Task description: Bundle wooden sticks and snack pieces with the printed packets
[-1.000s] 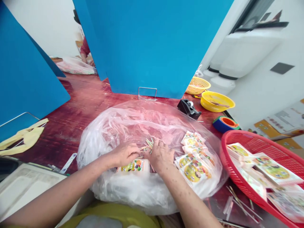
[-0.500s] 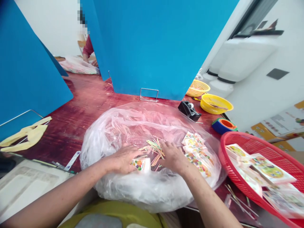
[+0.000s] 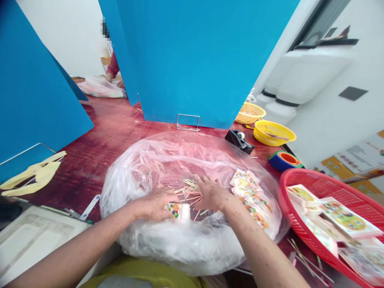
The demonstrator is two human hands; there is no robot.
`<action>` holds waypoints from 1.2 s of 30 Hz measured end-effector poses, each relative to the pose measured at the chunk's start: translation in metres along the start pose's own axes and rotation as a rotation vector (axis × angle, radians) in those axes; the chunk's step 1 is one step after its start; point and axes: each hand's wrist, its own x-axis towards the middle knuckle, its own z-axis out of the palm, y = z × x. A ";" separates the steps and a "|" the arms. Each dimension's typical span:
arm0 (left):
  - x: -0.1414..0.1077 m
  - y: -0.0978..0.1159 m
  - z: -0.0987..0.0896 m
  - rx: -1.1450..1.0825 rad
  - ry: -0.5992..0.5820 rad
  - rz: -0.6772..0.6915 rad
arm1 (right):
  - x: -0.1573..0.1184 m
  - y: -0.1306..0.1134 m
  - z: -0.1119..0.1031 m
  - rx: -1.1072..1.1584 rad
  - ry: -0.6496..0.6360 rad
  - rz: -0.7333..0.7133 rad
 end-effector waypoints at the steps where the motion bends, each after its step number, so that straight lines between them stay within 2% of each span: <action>1: 0.000 0.000 -0.001 0.000 -0.005 0.002 | 0.001 0.000 0.001 -0.012 -0.029 -0.006; 7: 0.002 0.002 -0.004 0.017 -0.062 -0.010 | 0.018 0.001 0.011 -0.064 0.070 -0.032; 11: 0.001 -0.002 0.000 0.006 -0.048 -0.031 | 0.016 0.001 0.018 -0.049 0.125 0.000; 15: 0.001 -0.005 0.002 -0.046 0.015 -0.021 | 0.010 0.010 0.018 0.020 0.195 0.053; 17: 0.006 -0.004 0.000 -0.122 0.128 -0.048 | 0.009 0.015 0.010 0.077 0.226 0.057; 19: 0.015 0.000 -0.002 -0.278 0.327 -0.108 | 0.009 0.017 -0.002 0.134 0.259 0.051; 21: 0.026 0.007 -0.004 -0.567 0.484 -0.182 | 0.009 0.013 -0.013 0.182 0.276 0.023; 23: 0.039 0.013 -0.003 -0.994 0.474 -0.257 | 0.011 0.002 -0.020 0.337 0.245 -0.051; 25: 0.049 0.017 -0.001 -1.426 0.379 -0.322 | 0.013 -0.010 -0.021 0.620 0.187 -0.156; 26: 0.053 0.018 0.001 -1.597 0.373 -0.345 | 0.014 -0.015 -0.020 0.781 0.167 -0.202; 27: 0.055 0.019 0.003 -1.728 0.417 -0.346 | 0.016 -0.020 -0.018 0.924 0.162 -0.234; 30: 0.058 0.022 0.010 -1.879 0.577 -0.227 | 0.019 -0.029 -0.011 1.152 0.217 -0.254; 32: 0.059 0.026 0.015 -1.855 0.560 -0.181 | 0.022 -0.031 -0.005 1.163 0.214 -0.238; 34: 0.061 0.030 0.019 -1.822 0.519 -0.245 | 0.026 -0.032 0.003 1.097 0.170 -0.190; 36: 0.065 0.031 0.021 -1.811 0.573 -0.361 | 0.029 -0.031 0.012 0.964 0.155 -0.120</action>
